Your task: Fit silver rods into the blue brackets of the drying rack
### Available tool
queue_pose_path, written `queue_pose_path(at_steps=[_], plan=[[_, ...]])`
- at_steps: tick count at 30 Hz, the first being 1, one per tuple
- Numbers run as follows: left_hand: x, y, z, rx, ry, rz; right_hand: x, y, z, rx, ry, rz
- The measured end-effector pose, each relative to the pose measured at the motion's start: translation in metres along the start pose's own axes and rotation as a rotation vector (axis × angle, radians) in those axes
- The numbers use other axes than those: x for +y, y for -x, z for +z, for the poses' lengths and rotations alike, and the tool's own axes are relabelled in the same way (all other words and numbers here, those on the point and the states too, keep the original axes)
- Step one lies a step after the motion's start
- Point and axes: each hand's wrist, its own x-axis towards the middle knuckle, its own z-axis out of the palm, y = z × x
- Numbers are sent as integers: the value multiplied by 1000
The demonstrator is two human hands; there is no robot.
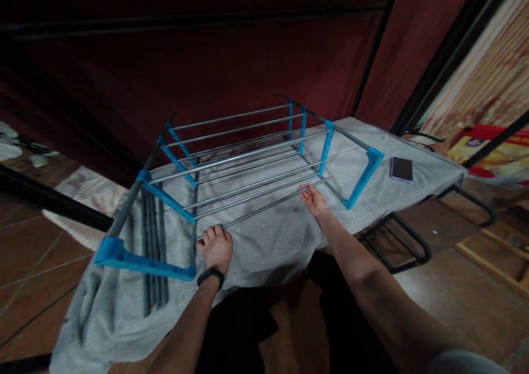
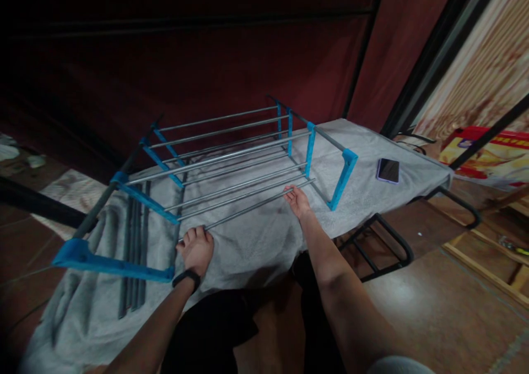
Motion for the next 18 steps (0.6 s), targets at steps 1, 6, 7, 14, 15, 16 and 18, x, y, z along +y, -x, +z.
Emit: queue_pose_path(at_steps=[1,6,7,14,15,16,18], plan=[[0,0,0,-1,5,0,0,1,1,5,5,-3],[-1,0,-2,-5,42,4,1,6,8,16,28,-27],[-1,0,-2,-4,50,4,1,6,8,16,31,-32],[-1,-2,-6,-39,83,-13,2,7,7,4,31,-44],[-1,-2,-6,-46,80,-11,2,7,7,2,29,-43],[-1,-3,-6,-49,74,-8,2,8,7,0,26,-41],[-1,-3,-6,-49,57,1,1,9,7,-4,24,-33]])
